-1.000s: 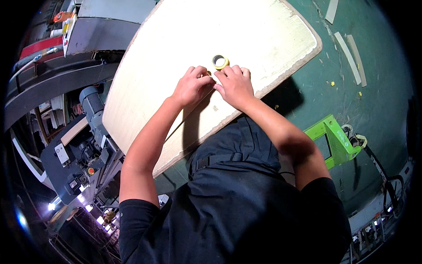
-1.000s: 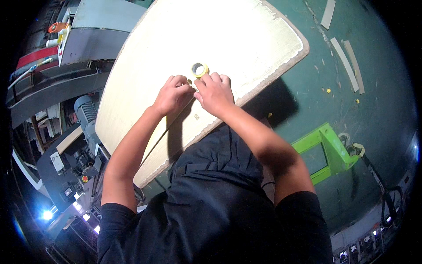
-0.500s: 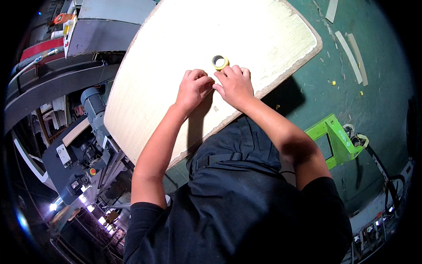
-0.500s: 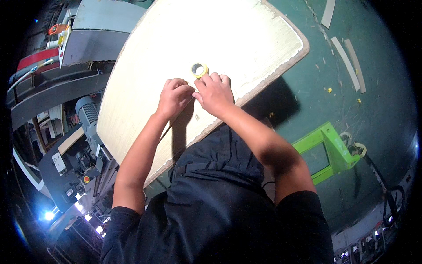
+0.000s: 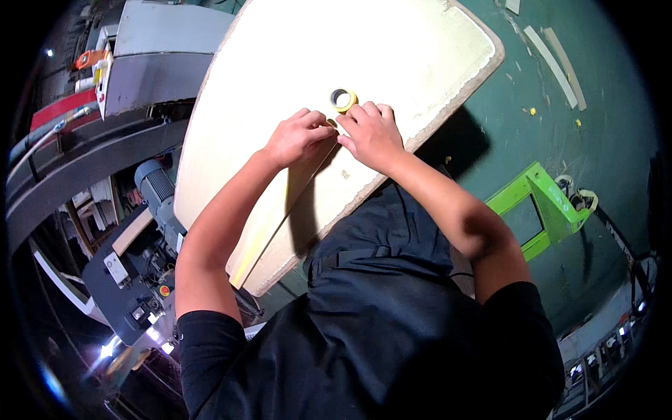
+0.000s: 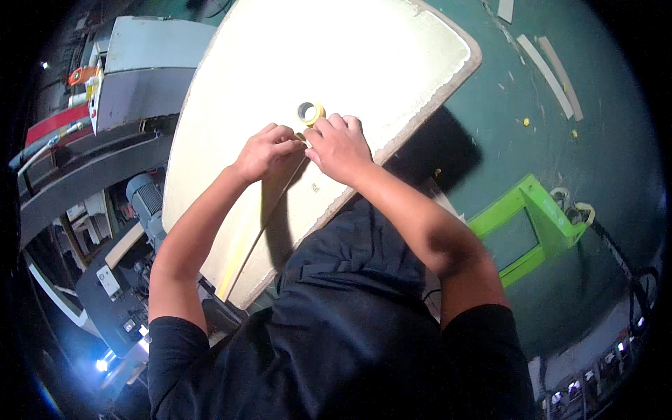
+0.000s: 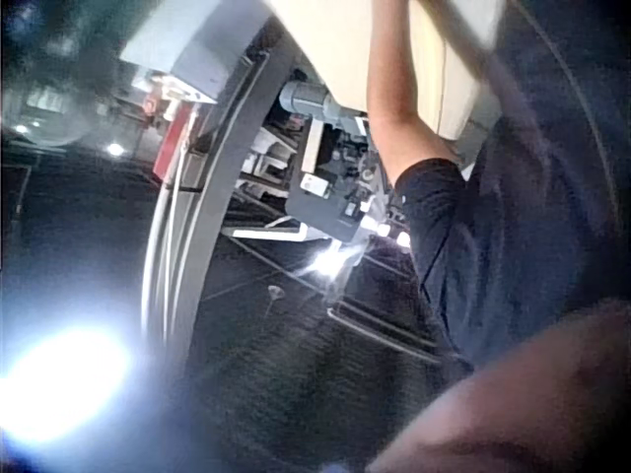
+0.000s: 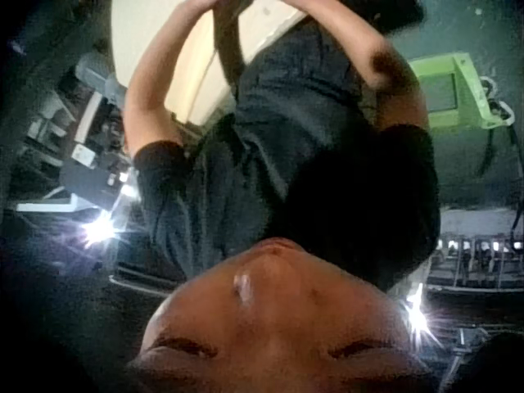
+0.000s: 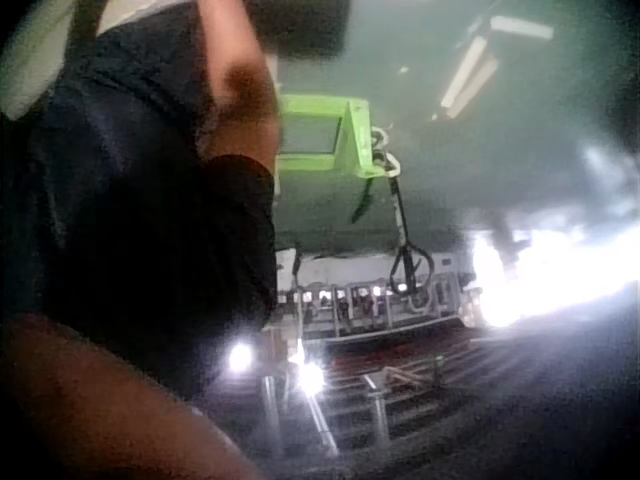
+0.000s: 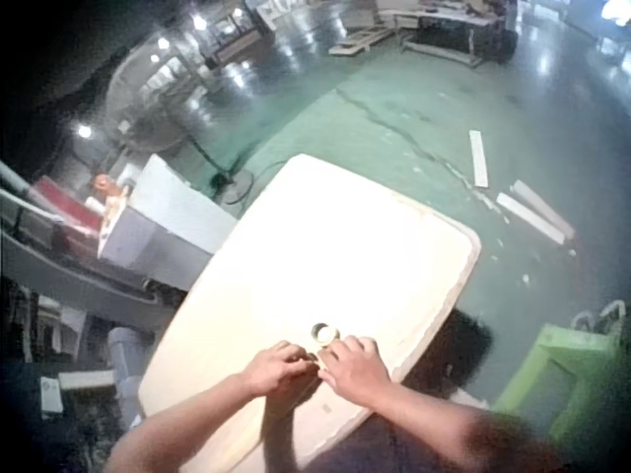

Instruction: The person applies yellow tape to a long, thin wooden strip and then presses it onto a large wooden board. Another person assists by holding the board and handing over additional wooden strips. The person continues to tape and place multiple strips onto the board.

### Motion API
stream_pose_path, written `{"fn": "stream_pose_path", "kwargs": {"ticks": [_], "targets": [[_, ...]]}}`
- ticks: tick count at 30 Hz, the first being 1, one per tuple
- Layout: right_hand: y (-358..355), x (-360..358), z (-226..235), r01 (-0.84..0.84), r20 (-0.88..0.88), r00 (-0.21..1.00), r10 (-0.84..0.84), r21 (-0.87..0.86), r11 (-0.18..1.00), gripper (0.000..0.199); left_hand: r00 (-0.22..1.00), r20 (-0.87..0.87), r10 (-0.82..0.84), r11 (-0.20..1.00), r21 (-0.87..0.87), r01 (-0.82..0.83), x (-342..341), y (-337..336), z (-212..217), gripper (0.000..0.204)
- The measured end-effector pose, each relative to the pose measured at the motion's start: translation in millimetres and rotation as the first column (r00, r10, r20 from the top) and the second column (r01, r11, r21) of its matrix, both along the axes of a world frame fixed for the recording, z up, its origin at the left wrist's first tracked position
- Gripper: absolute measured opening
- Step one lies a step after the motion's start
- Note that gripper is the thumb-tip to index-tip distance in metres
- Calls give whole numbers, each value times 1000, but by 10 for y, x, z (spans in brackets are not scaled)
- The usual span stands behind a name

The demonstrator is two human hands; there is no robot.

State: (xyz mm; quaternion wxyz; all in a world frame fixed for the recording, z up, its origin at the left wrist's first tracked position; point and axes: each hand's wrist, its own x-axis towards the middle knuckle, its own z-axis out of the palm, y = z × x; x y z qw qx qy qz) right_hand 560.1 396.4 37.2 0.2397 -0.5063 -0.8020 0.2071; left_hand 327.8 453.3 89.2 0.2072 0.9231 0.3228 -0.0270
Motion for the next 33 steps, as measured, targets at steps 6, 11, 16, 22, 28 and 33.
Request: {"fn": "stream_pose_path", "kwargs": {"ticks": [6, 11, 16, 22, 28, 33], "targets": [[-12, -14, -34, 23, 14, 1000, -23, 12, 1000, 35, 993, -27, -113, 991, -78, 110, 57, 171, 84, 30], [-31, -12, -43, 39, 0, 999, -39, 19, 999, 42, 991, -47, -125, 982, -148, 116, 111, 280, 32, 19], [-30, -24, -69, 43, 46, 998, -45, 40, 998, 40, 989, -55, -139, 975, -180, 127, 139, 336, -4, 28], [-24, -40, -96, 50, 14, 999, -50, 46, 998, 34, 989, -111, -100, 981, -177, 79, 160, 301, 42, 25], [-17, -19, -38, 31, 16, 999, -32, 38, 999, 38, 996, -86, -4, 993, -120, -6, 108, 163, 26, 24], [-8, -21, -50, 23, 20, 1000, -24, 30, 999, 38, 923, 204, 326, 941, 21, -337, -2, -214, -207, 22]]}}
